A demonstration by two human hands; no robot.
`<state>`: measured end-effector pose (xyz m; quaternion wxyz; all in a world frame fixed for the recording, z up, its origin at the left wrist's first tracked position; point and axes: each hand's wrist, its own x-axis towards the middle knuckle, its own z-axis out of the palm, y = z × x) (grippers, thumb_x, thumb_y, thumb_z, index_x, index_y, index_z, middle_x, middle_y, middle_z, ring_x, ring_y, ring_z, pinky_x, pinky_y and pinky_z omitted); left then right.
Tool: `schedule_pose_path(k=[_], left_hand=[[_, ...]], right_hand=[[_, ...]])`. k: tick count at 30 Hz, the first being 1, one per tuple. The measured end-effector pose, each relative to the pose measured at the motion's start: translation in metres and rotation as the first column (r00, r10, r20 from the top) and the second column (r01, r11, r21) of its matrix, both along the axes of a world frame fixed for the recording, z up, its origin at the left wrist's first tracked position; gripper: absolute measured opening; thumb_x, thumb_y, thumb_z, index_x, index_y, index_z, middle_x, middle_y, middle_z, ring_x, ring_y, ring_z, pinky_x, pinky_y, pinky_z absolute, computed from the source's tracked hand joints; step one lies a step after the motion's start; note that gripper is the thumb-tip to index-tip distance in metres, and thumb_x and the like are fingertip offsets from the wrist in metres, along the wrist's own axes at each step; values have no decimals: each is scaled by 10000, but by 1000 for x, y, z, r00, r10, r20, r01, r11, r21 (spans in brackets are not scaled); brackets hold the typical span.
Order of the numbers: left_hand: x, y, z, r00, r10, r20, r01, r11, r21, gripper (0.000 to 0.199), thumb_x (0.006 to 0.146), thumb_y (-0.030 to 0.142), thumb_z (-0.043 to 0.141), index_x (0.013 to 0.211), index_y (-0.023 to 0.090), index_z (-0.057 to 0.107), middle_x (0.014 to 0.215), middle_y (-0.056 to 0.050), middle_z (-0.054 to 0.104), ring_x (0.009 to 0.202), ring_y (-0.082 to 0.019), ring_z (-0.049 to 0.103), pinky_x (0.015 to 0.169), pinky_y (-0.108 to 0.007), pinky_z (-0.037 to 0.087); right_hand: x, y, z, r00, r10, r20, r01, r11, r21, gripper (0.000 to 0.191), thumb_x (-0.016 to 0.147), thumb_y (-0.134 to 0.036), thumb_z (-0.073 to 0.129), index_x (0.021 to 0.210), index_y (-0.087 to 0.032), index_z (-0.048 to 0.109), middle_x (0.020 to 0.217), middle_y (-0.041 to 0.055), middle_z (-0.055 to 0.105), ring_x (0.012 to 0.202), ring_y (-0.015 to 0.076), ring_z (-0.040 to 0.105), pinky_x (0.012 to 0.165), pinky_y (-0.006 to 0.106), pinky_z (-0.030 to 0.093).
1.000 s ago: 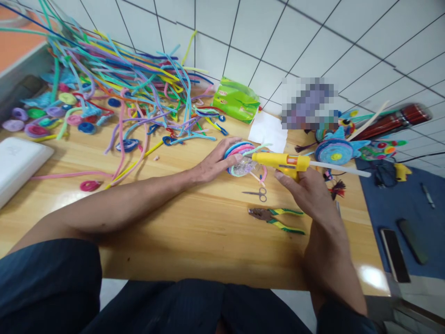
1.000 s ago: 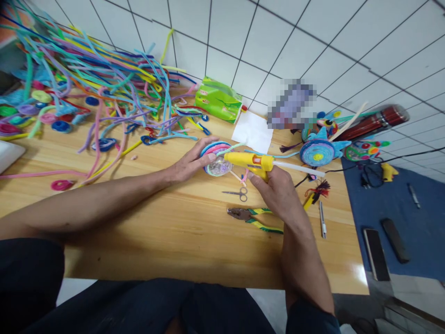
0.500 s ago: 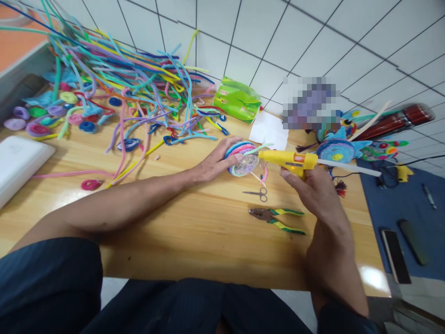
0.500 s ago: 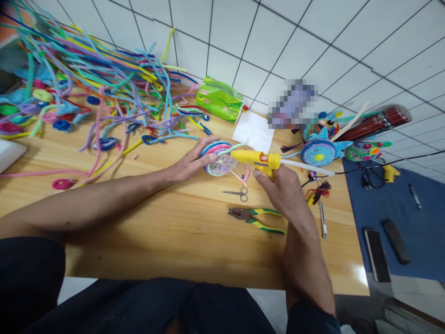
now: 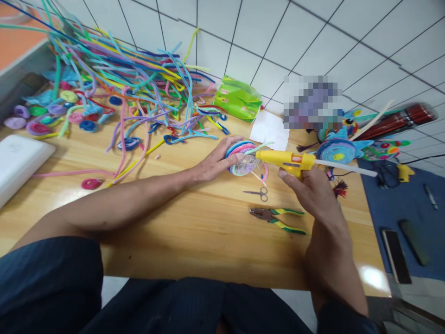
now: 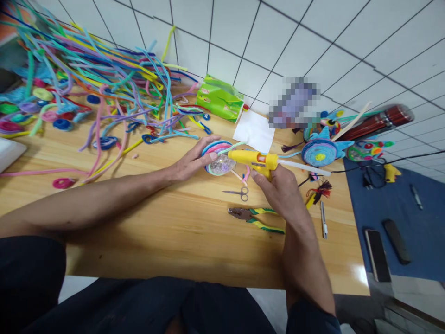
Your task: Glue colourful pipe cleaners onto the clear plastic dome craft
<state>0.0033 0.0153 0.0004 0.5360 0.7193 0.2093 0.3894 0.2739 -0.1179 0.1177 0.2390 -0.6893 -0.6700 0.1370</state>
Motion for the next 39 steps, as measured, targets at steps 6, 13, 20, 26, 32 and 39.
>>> schedule_pose_path(k=[6,13,20,26,32,39], left_hand=[[0,-1,1,1000,1,-17,-2,1000,-9,759,1082,753,656,1645,261,529,1676,-152,594,1599,-397,548,1425,-622,385],[-1,-1,2,1000,-1,-9,1,1000,-15,758,1074,756,666,1640,266,546,1669,-143,609,1591,-393,555,1435,-617,390],[-1,-1,3,1000,-1,-13,1,1000,-16,772,1073,766,663,1639,256,544,1682,-145,603,1597,-382,553,1432,-589,390],[-1,-2,5,1000,8,-30,-8,1000,-7,796,1071,790,641,1638,241,534,1669,-156,606,1594,-384,558,1427,-589,399],[-2,1,2,999,11,-47,-10,1000,7,783,1071,793,630,1626,248,536,1690,-159,595,1628,-395,533,1456,-625,364],[-1,2,1,999,11,-48,-11,1000,1,767,1070,783,637,1622,260,538,1672,-163,615,1571,-398,587,1418,-652,419]], right_hand=[[2,-1,1,999,-38,35,39,999,-13,348,988,-567,681,978,-232,774,946,109,827,882,329,753,799,444,580],[-4,1,3,1000,12,5,-12,1000,-15,339,993,-543,678,1042,-231,800,1025,119,857,924,339,772,831,461,594],[-2,0,4,1000,-25,15,26,999,-25,332,993,-557,680,985,-245,791,941,104,838,881,336,759,802,454,593],[-3,1,4,1000,-17,-18,16,999,-28,355,972,-554,688,1054,-230,808,1023,125,848,937,356,769,868,502,613],[1,1,23,990,-34,-138,28,999,-42,284,942,-541,749,1019,-273,805,1071,104,868,986,361,784,940,540,626],[3,-12,44,918,-194,-345,221,974,41,222,887,-501,805,931,-285,781,902,78,787,782,271,657,730,438,572]])
